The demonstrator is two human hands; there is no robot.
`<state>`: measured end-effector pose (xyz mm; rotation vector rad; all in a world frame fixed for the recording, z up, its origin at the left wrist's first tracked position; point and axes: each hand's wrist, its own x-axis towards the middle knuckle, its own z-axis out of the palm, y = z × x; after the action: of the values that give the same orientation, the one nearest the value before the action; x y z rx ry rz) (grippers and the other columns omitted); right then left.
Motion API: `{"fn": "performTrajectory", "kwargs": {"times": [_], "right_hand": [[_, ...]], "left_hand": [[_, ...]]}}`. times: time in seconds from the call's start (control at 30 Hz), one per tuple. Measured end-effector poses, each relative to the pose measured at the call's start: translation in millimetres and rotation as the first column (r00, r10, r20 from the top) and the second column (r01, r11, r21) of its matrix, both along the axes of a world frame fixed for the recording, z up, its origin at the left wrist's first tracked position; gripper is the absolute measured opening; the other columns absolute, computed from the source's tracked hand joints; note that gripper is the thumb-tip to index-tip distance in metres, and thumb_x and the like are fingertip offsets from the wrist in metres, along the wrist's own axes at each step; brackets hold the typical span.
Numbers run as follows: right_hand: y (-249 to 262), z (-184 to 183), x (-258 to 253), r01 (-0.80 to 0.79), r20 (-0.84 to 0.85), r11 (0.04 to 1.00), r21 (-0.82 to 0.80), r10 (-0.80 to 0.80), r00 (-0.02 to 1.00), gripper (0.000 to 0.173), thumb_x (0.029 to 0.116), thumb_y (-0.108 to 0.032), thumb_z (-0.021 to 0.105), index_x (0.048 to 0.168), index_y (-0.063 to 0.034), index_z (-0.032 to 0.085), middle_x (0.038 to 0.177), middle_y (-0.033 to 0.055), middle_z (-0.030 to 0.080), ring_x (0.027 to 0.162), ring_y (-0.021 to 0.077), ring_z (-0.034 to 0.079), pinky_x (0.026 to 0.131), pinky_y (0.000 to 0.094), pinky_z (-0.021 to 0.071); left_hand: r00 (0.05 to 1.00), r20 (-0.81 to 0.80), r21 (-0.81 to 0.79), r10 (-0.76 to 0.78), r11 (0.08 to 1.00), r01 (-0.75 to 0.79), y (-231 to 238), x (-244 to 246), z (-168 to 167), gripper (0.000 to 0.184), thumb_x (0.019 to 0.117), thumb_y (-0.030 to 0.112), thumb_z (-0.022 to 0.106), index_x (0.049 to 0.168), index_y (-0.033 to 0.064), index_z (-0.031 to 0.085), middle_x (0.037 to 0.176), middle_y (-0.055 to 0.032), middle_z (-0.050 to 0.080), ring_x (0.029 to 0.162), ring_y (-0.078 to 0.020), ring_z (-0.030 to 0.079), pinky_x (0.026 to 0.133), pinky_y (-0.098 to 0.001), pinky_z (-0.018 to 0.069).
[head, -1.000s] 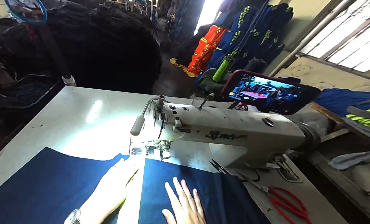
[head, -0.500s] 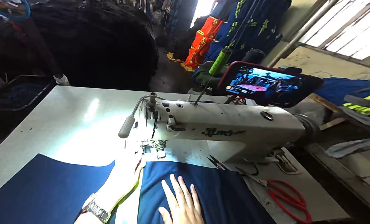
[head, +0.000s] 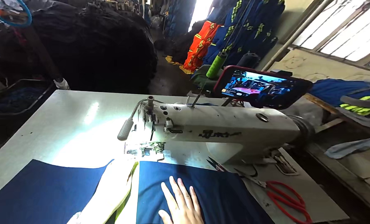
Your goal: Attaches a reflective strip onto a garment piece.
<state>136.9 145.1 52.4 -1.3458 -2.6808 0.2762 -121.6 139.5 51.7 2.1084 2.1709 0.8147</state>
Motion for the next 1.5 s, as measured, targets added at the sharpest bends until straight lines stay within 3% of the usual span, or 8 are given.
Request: {"fn": "performTrajectory", "kwargs": {"times": [0.1,0.2,0.27,0.47,0.83,0.97,1.2,1.5], "right_hand": [[-1.7,-0.9,-0.7,0.004,0.016,1.0,0.006,-0.004,1.0,0.06,0.1048,-0.053,0.041,0.156,-0.0228,0.047,0.164,0.0102,0.039,0.153,0.0354,0.032,0.122,0.0662,0.0179],[-1.6,-1.2,-1.4,0.001,0.031,1.0,0.008,-0.001,1.0,0.06,0.1049,-0.053,0.04,0.156,-0.0233,0.047,0.164,0.0089,0.039,0.153,0.0345,0.032,0.123,0.0654,0.0183],[-1.5,-1.3,-0.8,0.002,0.02,1.0,0.016,-0.002,1.0,0.059,0.1048,-0.053,0.041,0.155,-0.0232,0.048,0.163,0.0088,0.04,0.152,0.0343,0.034,0.122,0.0654,0.0193],[-1.7,-2.6,-0.7,0.02,-0.008,1.0,0.025,-0.019,1.0,0.058,0.1033,-0.052,0.045,0.154,-0.0242,0.05,0.162,0.0085,0.042,0.152,0.0347,0.034,0.122,0.0659,0.0194],[-3.3,-3.1,-1.1,0.022,0.014,1.0,0.019,-0.022,1.0,0.059,0.1042,-0.053,0.042,0.155,-0.0254,0.047,0.164,0.0072,0.039,0.154,0.0327,0.031,0.123,0.0644,0.0176],[-3.2,-1.5,-1.5,0.015,0.006,0.999,0.028,-0.016,1.0,0.059,0.1043,-0.053,0.042,0.155,-0.0243,0.048,0.163,0.0084,0.04,0.152,0.0341,0.034,0.122,0.065,0.0197],[1.7,-0.3,0.3,0.01,-0.011,1.0,0.02,-0.01,1.0,0.06,0.1031,-0.056,0.044,0.154,-0.0247,0.05,0.163,0.0079,0.041,0.152,0.0337,0.034,0.122,0.0651,0.0199],[26.1,-8.4,4.4,0.024,-0.041,0.992,0.126,-0.019,0.999,0.059,0.1015,-0.058,0.043,0.152,-0.0285,0.052,0.161,0.003,0.044,0.151,0.0306,0.037,0.121,0.0626,0.0241]], "left_hand": [[0.994,0.041,-0.039,0.097,0.995,-0.095,20.7,-3.8,0.2,0.036,0.1032,0.029,0.051,0.134,0.0227,0.068,0.135,-0.0033,0.066,0.125,-0.0247,0.063,0.103,-0.0515,0.0504],[0.992,-0.013,-0.097,0.123,0.988,-0.124,46.3,-4.7,2.3,0.03,0.1024,0.035,0.055,0.12,0.0184,0.073,0.121,-0.0075,0.07,0.114,-0.0286,0.066,0.096,-0.054,0.0515],[0.996,0.035,-0.355,0.079,0.933,-0.062,44.7,5.5,36.0,0.035,0.1076,0.028,0.047,0.13,0.0098,0.067,0.135,-0.0143,0.064,0.131,-0.0353,0.056,0.111,-0.0563,0.0387],[0.984,0.035,-0.055,-0.174,0.983,0.176,24.1,-9.1,-11.4,0.021,0.1004,0.021,0.051,0.1,0.012,0.069,0.106,-0.0083,0.068,0.109,-0.0276,0.065,0.094,-0.0511,0.051],[0.982,-0.037,-0.133,0.184,0.973,-0.187,50.7,-26.2,9.3,0.043,0.1086,0.039,0.042,0.119,0.009,0.071,0.118,-0.015,0.071,0.112,-0.0333,0.067,0.098,-0.0518,0.0514],[0.986,0.114,-0.305,0.12,0.949,-0.08,22.2,-8.2,54.4,0.043,0.1101,0.035,0.039,0.13,0.0098,0.066,0.13,-0.0135,0.067,0.126,-0.0334,0.061,0.106,-0.0542,0.0451],[0.993,0.013,-0.059,-0.119,0.991,0.119,-31.9,-3.7,-16.9,0.04,0.1049,0.028,0.046,0.138,0.0193,0.066,0.148,0.0031,0.059,0.14,-0.0187,0.052,0.118,-0.0487,0.0388],[0.995,0.026,-0.18,-0.095,0.979,0.098,-8.6,1.3,-13.1,0.045,0.1088,0.035,0.037,0.149,0.0239,0.056,0.159,0.0074,0.046,0.148,-0.0135,0.04,0.123,-0.0452,0.031]]}}
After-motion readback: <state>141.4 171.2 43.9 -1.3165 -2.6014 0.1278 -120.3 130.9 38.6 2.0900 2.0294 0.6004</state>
